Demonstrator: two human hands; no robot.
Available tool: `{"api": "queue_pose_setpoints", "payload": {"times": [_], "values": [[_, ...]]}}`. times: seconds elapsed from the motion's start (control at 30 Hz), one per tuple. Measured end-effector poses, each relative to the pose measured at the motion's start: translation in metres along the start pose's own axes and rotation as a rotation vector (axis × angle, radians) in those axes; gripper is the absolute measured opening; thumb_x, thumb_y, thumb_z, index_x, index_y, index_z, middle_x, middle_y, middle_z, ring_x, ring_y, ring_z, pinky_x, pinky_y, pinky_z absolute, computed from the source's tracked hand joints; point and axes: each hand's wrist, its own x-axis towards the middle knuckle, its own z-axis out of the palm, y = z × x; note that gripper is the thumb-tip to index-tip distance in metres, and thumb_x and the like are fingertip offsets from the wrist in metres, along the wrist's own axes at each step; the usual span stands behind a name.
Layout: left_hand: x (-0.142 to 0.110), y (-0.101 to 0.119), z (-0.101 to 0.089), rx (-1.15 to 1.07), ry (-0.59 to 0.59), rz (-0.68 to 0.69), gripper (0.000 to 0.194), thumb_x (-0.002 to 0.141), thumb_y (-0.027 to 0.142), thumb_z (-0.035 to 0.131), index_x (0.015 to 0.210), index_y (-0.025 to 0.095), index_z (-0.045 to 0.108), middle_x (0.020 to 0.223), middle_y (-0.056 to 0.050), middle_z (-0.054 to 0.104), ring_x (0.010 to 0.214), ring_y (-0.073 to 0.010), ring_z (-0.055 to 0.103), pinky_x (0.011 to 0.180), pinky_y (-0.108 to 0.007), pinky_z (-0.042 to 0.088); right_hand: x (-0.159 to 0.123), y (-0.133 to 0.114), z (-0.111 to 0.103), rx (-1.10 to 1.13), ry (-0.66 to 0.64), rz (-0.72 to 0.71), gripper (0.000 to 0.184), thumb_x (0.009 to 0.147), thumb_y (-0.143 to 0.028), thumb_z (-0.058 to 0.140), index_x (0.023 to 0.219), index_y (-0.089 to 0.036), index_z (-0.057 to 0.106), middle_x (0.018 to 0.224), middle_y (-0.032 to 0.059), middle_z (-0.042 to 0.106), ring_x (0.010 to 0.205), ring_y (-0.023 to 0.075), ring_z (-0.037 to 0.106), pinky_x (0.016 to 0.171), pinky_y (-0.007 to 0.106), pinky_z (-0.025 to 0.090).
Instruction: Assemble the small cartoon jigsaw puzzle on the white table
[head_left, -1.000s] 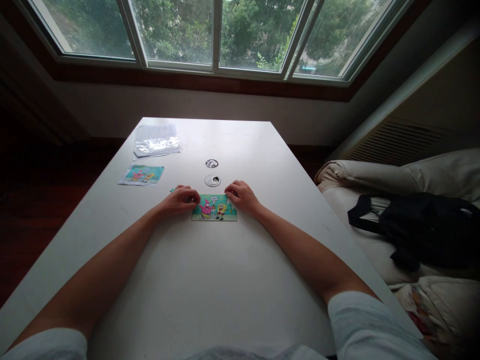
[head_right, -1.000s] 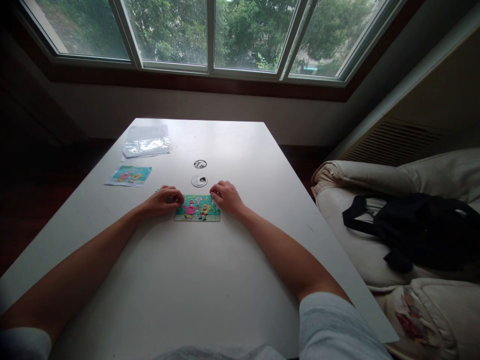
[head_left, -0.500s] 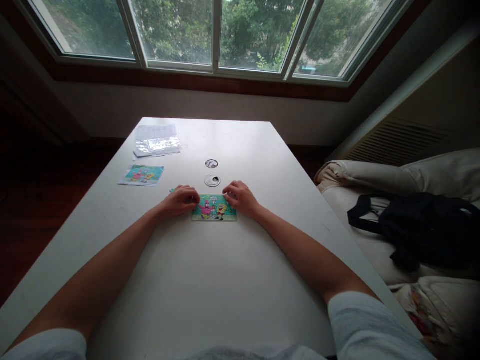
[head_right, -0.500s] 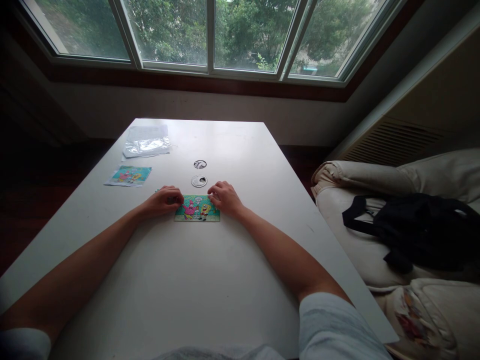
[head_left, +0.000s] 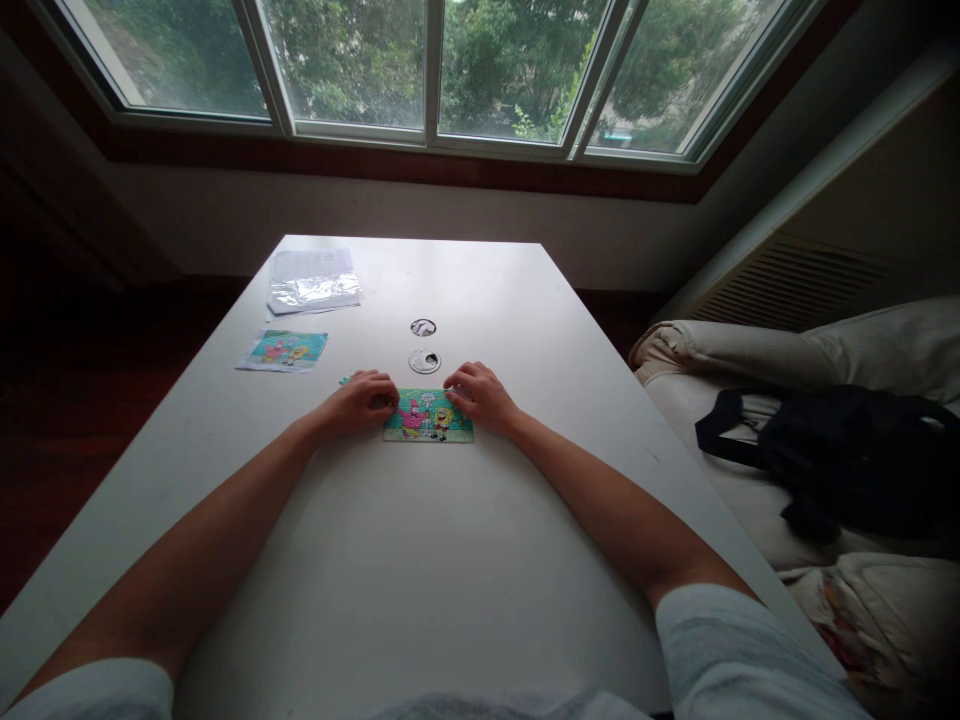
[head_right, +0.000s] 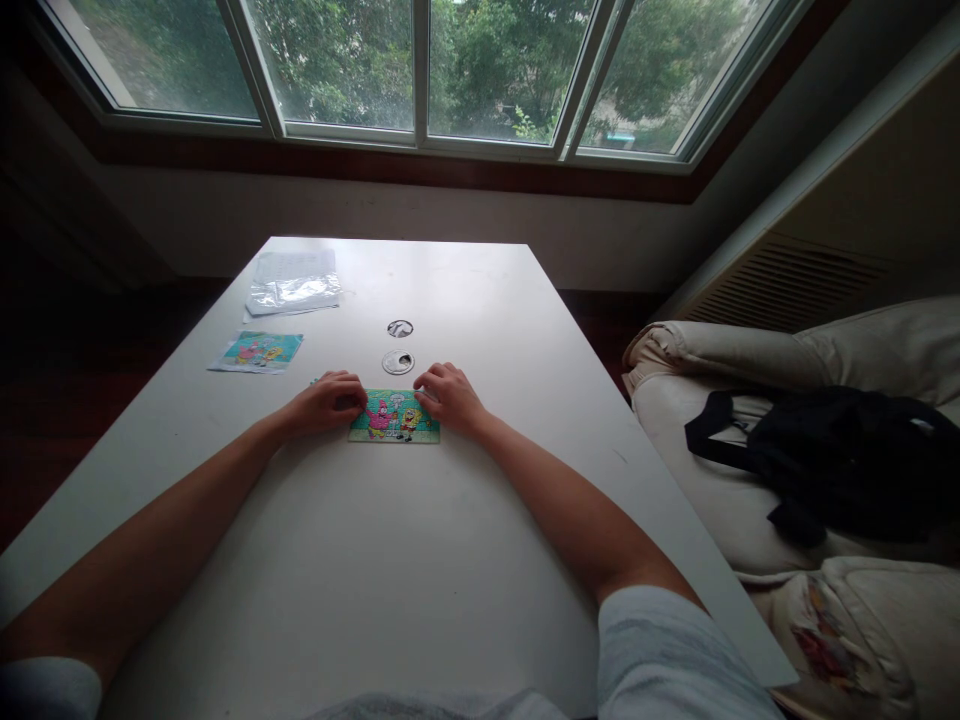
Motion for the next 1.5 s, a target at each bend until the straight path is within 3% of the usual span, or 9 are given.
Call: {"api": "queue_pose_setpoints", "payload": {"times": [0.2, 0.57, 0.93, 1.3, 1.5], "values": [[0.0008, -0.0006, -0.0062, 0.034, -0.07, 0.023, 0.013, 0.09, 0.034, 0.063, 0.093, 0.024, 0.07, 0.092, -0.003, 0.069, 0.09, -0.0213, 0.058, 0.091, -0.036, 0.039, 0.0001, -0.0009, 0.0, 0.0, -0.007, 0.01, 0.012, 0.092, -0.026, 0.065, 0.102, -0.025, 0.073, 0.102, 0.0067, 0.065, 0.1, 0.0243, 0.054, 0.09, 0.039, 0.043], [0.0001, 0.0062, -0.0076, 0.063, -0.05, 0.028, 0.014, 0.091, 0.031, 0.061, 0.082, 0.022, 0.064, 0.086, -0.001, 0.069, 0.089, -0.0194, 0.057, 0.094, -0.036, 0.035, 0.0009, -0.0027, -0.002, -0.006, -0.012, 0.008, 0.012, 0.092, -0.026, 0.064, 0.1, -0.025, 0.074, 0.101, 0.0069, 0.065, 0.099, 0.024, 0.053, 0.091, 0.039, 0.043], [0.0004, 0.0031, -0.006, 0.016, -0.059, 0.014, 0.02, 0.091, 0.043, 0.065, 0.087, 0.023, 0.066, 0.089, -0.002, 0.07, 0.091, -0.0214, 0.057, 0.093, -0.036, 0.035, 0.0007, -0.0032, -0.0021, -0.007, -0.016, 0.007, 0.012, 0.092, -0.025, 0.065, 0.101, -0.026, 0.074, 0.102, 0.0071, 0.065, 0.1, 0.0246, 0.054, 0.091, 0.04, 0.044], [0.001, 0.0001, -0.0019, 0.011, -0.045, -0.002, 0.018, 0.095, 0.037, 0.057, 0.093, 0.025, 0.069, 0.091, -0.003, 0.071, 0.091, -0.0218, 0.058, 0.092, -0.037, 0.037, 0.0004, -0.0019, -0.0018, -0.002, -0.011, 0.002, 0.011, 0.093, -0.026, 0.064, 0.1, -0.025, 0.073, 0.101, 0.0067, 0.064, 0.099, 0.0242, 0.053, 0.09, 0.039, 0.044], [0.0003, 0.0026, -0.0045, 0.003, -0.061, -0.002, 0.018, 0.091, 0.041, 0.062, 0.095, 0.025, 0.07, 0.09, -0.003, 0.071, 0.093, -0.0228, 0.058, 0.092, -0.038, 0.037, 0.0008, -0.0013, -0.0012, -0.001, -0.012, 0.003, 0.012, 0.093, -0.026, 0.064, 0.1, -0.025, 0.073, 0.101, 0.0068, 0.065, 0.098, 0.0242, 0.054, 0.09, 0.04, 0.044]]}}
